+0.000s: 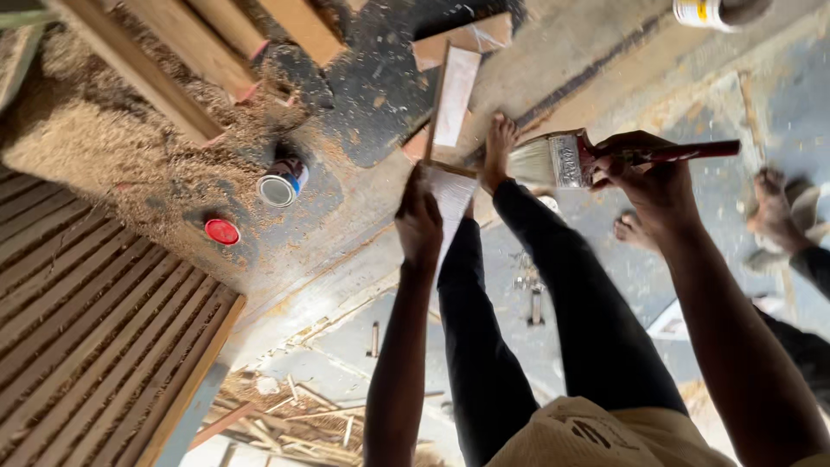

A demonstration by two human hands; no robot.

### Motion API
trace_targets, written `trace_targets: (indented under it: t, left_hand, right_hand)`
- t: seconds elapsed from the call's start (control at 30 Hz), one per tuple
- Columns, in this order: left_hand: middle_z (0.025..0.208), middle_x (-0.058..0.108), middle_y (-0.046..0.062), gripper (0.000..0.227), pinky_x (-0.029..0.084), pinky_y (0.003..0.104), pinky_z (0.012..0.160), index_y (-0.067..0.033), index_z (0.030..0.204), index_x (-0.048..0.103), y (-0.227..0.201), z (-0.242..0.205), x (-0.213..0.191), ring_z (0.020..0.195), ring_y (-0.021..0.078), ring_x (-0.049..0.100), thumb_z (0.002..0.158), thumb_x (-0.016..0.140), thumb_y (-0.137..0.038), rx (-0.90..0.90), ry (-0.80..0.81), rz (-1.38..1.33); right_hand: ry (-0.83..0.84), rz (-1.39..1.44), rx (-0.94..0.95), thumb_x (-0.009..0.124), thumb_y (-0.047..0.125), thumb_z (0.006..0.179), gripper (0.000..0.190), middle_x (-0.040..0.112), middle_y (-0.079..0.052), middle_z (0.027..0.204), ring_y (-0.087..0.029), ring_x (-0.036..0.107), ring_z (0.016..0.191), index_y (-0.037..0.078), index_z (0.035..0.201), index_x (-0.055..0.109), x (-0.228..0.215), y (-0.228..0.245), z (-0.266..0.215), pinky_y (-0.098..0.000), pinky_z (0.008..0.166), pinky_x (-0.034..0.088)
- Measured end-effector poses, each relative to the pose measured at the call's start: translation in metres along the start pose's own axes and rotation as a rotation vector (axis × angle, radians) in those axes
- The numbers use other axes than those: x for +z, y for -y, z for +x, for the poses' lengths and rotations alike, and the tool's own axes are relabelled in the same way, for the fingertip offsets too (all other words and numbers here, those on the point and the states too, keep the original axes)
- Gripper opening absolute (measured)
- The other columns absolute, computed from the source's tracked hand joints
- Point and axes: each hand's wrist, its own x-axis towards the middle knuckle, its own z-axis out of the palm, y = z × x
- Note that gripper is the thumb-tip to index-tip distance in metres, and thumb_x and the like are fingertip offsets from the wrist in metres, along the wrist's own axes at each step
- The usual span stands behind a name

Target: The person paints a small wooden box with a brush, dipping the brush into a paint can and applying paint to the interior and exterior surfaces. They rotate the box by hand to reach different sides while working on a workshop floor.

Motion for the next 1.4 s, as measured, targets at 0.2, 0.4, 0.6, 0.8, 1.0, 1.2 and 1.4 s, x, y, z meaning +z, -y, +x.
trace_targets:
  t: [0.2,0.4,0.6,0.8,1.0,1.2,1.4]
  left_hand:
    - [0.132,0.068,0.024,0.043,0.059,0.046,0.097,0.0017,0.143,0.054,-0.031,-0.018,0.010,0.114,0.0386,0.070,0.100,0.055,0.001,0.018,-0.041,-0.002]
    - [0.139,0.065,0.023,0.040,0.054,0.046,0.112,0.0054,0.137,0.058,-0.047,-0.064,0.006,0.130,0.0387,0.064,0.098,0.050,0.008,0.051,-0.039,0.076]
    - [0.135,0.065,0.025,0.037,0.055,0.045,0.111,0.0106,0.131,0.059,-0.058,-0.086,0.010,0.128,0.0410,0.065,0.097,0.045,0.011,-0.017,-0.089,0.073]
    - [0.135,0.065,0.025,0.038,0.055,0.046,0.111,0.0114,0.133,0.057,-0.061,-0.084,0.014,0.128,0.0408,0.065,0.097,0.047,0.012,-0.041,-0.130,0.009]
    - [0.141,0.063,0.023,0.043,0.053,0.047,0.115,0.0078,0.139,0.054,-0.059,-0.091,0.016,0.133,0.0408,0.063,0.096,0.047,0.014,-0.019,-0.155,-0.052]
    - [0.141,0.062,0.024,0.044,0.051,0.048,0.115,0.0081,0.138,0.054,-0.054,-0.097,0.012,0.134,0.0409,0.060,0.095,0.047,0.014,-0.038,-0.157,-0.075]
    - [0.141,0.063,0.023,0.042,0.051,0.048,0.117,0.0078,0.136,0.057,-0.049,-0.104,0.014,0.135,0.0393,0.061,0.096,0.047,0.014,-0.031,-0.154,-0.086]
  right_hand:
    - [-0.357,0.160,-0.040,0.071,0.005,0.101,0.009,0.070,-0.011,0.092,-0.020,0.074,0.072,-0.002,0.099,0.065,0.021,-0.037,0.104,-0.0351,0.058,0.067]
    - [-0.408,-0.185,-0.028,0.076,0.013,0.090,0.011,0.078,-0.006,0.088,-0.015,0.081,0.065,0.003,0.094,0.073,0.052,-0.151,0.299,-0.0290,0.058,0.066]
    - [-0.317,-0.137,-0.277,0.082,0.007,0.083,0.024,0.073,-0.007,0.073,-0.013,0.074,0.055,0.000,0.092,0.061,0.084,-0.209,0.350,-0.0273,0.049,0.066]
    - [-0.203,-0.201,-0.343,0.075,0.006,0.094,0.008,0.077,-0.007,0.077,-0.013,0.078,0.062,0.000,0.092,0.072,0.109,-0.184,0.347,-0.0266,0.055,0.072]
    - [-0.207,-0.276,-0.359,0.076,0.005,0.093,0.007,0.076,-0.008,0.073,-0.013,0.075,0.058,0.001,0.094,0.070,0.131,-0.175,0.338,-0.0257,0.049,0.065]
    - [-0.232,-0.311,-0.608,0.074,0.000,0.090,0.010,0.079,-0.011,0.077,-0.014,0.078,0.058,0.001,0.099,0.070,0.119,-0.197,0.348,-0.0267,0.050,0.069]
    - [-0.172,-0.370,-0.581,0.072,0.001,0.095,0.004,0.080,-0.010,0.078,-0.013,0.081,0.062,0.002,0.099,0.072,0.105,-0.209,0.353,-0.0263,0.056,0.068]
